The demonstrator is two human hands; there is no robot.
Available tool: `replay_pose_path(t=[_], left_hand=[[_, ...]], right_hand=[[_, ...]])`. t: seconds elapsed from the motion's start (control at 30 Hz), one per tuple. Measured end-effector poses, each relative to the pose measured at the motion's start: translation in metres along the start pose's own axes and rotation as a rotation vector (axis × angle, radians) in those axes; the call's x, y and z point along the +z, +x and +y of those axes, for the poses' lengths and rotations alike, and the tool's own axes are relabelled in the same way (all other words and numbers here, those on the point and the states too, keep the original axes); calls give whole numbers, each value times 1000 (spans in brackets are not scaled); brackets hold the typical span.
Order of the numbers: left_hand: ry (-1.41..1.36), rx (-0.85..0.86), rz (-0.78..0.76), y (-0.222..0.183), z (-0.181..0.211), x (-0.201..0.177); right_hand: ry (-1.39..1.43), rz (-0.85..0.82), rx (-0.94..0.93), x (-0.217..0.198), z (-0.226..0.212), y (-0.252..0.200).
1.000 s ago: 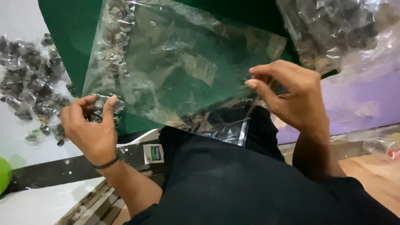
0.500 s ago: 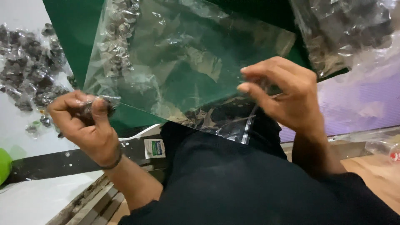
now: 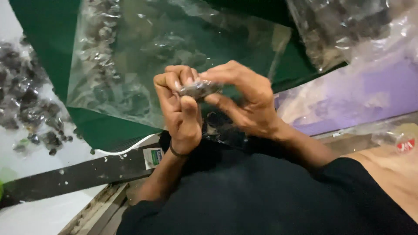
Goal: Manually packaging small metal components by placing pre-filled small bags into a larger plastic bag and filling small bags with loose components.
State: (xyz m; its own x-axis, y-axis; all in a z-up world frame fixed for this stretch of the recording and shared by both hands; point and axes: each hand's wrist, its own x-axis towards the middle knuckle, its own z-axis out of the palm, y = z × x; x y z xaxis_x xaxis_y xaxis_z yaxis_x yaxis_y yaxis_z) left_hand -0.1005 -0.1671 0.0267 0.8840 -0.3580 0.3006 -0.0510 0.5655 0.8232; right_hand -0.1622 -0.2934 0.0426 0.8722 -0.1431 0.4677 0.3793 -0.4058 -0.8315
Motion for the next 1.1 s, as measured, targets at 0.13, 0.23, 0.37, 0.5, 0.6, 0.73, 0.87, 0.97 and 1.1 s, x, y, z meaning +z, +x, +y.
replay_pose_path(t=[0.13, 0.23, 0.37, 0.5, 0.6, 0.73, 0.87, 0.97, 1.1], left_hand=[[429, 37, -191, 1, 4, 4], [1039, 117, -343, -3, -8, 2], [1416, 167, -429, -6, -23, -10], [1327, 177, -457, 3, -13, -14], [1243, 141, -456, 7, -2, -14], [1097, 124, -321, 8, 6, -19], [1003, 118, -208, 10, 11, -25], [957, 124, -184, 10, 19, -22], [944, 123, -145, 11, 22, -17]], right_hand=[[-53, 197, 153, -28, -4, -2], [29, 319, 219, -43, 3, -4], [219, 320, 236, -50, 18, -4], [195, 312, 180, -38, 15, 4], [5, 287, 208, -44, 16, -4], [-121, 296, 77, -60, 16, -13], [-268, 210, 179, -79, -2, -25], [-283, 40, 247, -80, -9, -23], [-425, -53, 208, -67, -1, -19]])
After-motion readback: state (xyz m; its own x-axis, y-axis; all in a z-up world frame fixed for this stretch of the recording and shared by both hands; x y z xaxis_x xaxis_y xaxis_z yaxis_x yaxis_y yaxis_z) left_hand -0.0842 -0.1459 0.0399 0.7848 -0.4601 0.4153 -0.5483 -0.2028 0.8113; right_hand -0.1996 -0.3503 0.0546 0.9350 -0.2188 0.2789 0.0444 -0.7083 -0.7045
